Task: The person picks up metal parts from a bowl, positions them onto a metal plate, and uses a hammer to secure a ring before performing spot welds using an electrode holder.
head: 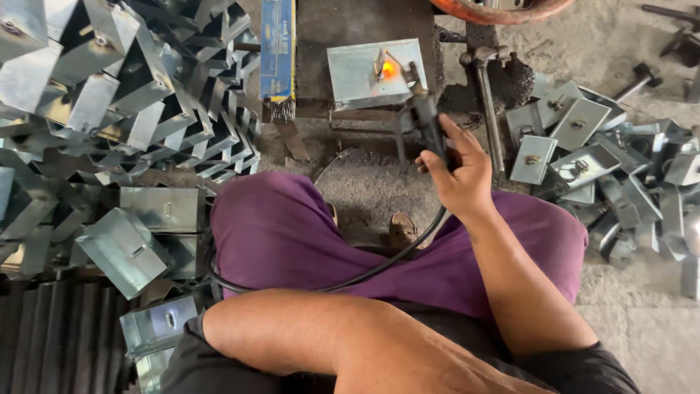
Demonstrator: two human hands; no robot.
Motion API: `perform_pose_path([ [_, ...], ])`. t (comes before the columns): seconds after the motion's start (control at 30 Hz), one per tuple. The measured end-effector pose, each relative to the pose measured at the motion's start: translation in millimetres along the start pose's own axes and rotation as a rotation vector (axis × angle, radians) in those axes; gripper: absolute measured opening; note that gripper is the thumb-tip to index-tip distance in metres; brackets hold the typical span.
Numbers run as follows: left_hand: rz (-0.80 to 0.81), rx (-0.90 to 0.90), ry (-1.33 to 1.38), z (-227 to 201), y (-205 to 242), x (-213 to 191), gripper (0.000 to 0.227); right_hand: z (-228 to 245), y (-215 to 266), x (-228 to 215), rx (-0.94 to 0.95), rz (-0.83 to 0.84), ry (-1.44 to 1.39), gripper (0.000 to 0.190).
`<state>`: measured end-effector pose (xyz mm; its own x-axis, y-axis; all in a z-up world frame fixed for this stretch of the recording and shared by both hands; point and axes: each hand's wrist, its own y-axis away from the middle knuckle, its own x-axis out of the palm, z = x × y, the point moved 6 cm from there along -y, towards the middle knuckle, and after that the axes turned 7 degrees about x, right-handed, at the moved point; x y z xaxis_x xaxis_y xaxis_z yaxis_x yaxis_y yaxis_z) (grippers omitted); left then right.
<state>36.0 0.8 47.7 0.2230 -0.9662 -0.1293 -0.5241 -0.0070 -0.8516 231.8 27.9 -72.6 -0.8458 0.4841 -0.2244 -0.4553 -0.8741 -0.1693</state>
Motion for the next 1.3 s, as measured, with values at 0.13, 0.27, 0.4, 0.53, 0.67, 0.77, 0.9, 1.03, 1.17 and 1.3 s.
perform_pose_path([
  [0.13,-0.022,0.053,0.014,-8,0,-13,0.042,28,12,14,-0.243,-0.052,0.568,0.043],
  [0.27,-0.158,0.137,0.008,-2,4,-57,0.045,33,14,37,-0.333,-0.055,0.659,0.040],
  [0.4,-0.716,0.200,0.041,54,48,-176,0.048,30,11,48,-0.329,-0.081,0.784,0.038],
  [0.53,-1.532,-0.067,0.064,129,171,-263,0.048,23,3,56,-0.266,-0.093,0.847,0.037],
  [0.67,-1.631,-0.221,-0.038,173,231,-284,0.039,20,2,59,-0.276,-0.115,0.880,0.037],
  [0.77,-1.417,-0.288,-0.233,177,222,-279,0.039,23,-1,65,-0.260,-0.126,0.922,0.037],
  [0.9,-1.429,-0.306,-0.222,185,215,-276,0.038,19,-3,69,-0.116,-0.102,0.948,0.037],
  [1.03,-1.420,-0.320,-0.263,183,216,-280,0.038,22,-2,72,-0.150,-0.114,0.940,0.037],
  [1.17,-1.403,-0.284,-0.203,181,217,-283,0.040,25,0,75,-0.157,-0.113,0.946,0.039],
  [1.3,-1.385,-0.300,-0.276,177,217,-282,0.038,27,-1,75,-0.152,-0.128,0.942,0.040],
])
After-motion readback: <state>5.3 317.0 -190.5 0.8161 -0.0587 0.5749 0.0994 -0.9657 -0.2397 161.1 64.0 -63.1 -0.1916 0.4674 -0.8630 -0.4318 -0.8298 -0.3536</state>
